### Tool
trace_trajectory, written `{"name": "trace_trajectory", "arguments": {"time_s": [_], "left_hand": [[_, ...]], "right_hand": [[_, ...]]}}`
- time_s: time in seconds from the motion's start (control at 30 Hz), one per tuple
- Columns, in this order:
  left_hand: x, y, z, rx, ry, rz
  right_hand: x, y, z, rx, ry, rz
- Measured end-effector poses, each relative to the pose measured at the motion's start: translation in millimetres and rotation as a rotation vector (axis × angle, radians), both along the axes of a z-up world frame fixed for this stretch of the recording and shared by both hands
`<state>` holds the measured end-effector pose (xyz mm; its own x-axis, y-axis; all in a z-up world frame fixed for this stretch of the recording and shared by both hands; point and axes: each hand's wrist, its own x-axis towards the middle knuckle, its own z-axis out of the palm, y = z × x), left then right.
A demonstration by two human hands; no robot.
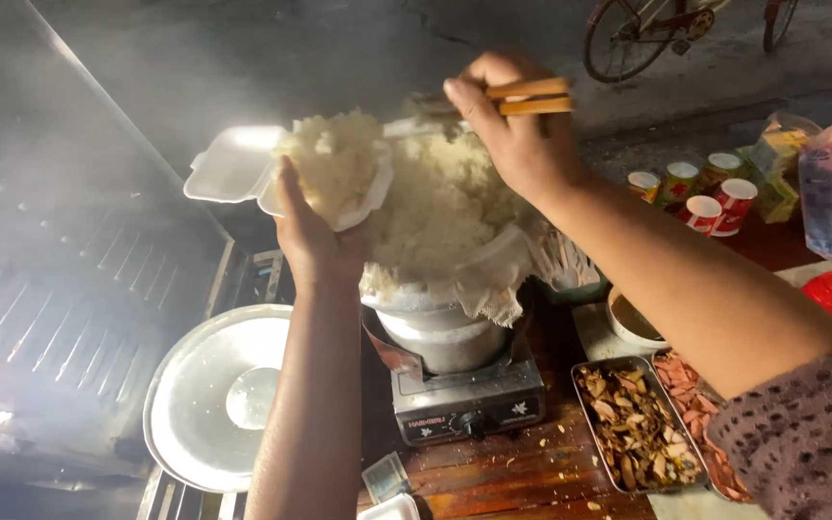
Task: The person assembles multiple takeaway meals by scooping steamed rice into styrofoam containers, then adding sliced sausages, cooked meat, and condiments using tongs and a squeeze bottle. The person closes and stacks the containers on the counter.
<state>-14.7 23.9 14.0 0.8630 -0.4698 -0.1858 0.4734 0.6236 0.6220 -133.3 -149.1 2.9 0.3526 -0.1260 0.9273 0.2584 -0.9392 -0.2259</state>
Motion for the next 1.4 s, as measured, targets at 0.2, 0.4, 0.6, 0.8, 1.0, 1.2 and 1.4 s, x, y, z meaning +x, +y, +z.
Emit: {"name": "trace_trajectory", "arguments": {"time_s": [0.2, 0.4, 0.6, 0.8, 1.0, 1.2, 1.4], "left_hand": [[-12.3, 16.8, -2.7, -0.099, -0.083, 0.013], [-12.0, 22.6, 4.5, 0.115, -0.114, -0.036], [-21.8, 20.8, 13.0, 0.224, -0.195, -0.205], [-5.2, 21.3, -1.8, 0.178, -0.186, -0.261], [7.2, 30.7, -9.5, 0.145, -0.087, -0.195], [13.3, 31.6, -25.8, 0.124, -0.220, -0.288], [-11.7, 26.7, -29.9, -0.083, -0.390, -0.366]], "right_hand": [[-15.1, 44.9, -13.7, 0.484, 0.699, -0.019], [-9.6, 25.2, 30.8, 0.459, 0.841, 0.029], [18.3, 26.6, 37.8, -0.215, 0.726, 0.084], [32.8, 4.9, 34.7, 0.059, 0.620, -0.044], [48.8, -20.5, -13.3, 0.265, 0.834, -0.227], [32.9, 4.0, 6.1, 0.269, 0.779, -0.082], [5.6, 49.9, 27.8, 0.510, 0.672, 0.290]]}}
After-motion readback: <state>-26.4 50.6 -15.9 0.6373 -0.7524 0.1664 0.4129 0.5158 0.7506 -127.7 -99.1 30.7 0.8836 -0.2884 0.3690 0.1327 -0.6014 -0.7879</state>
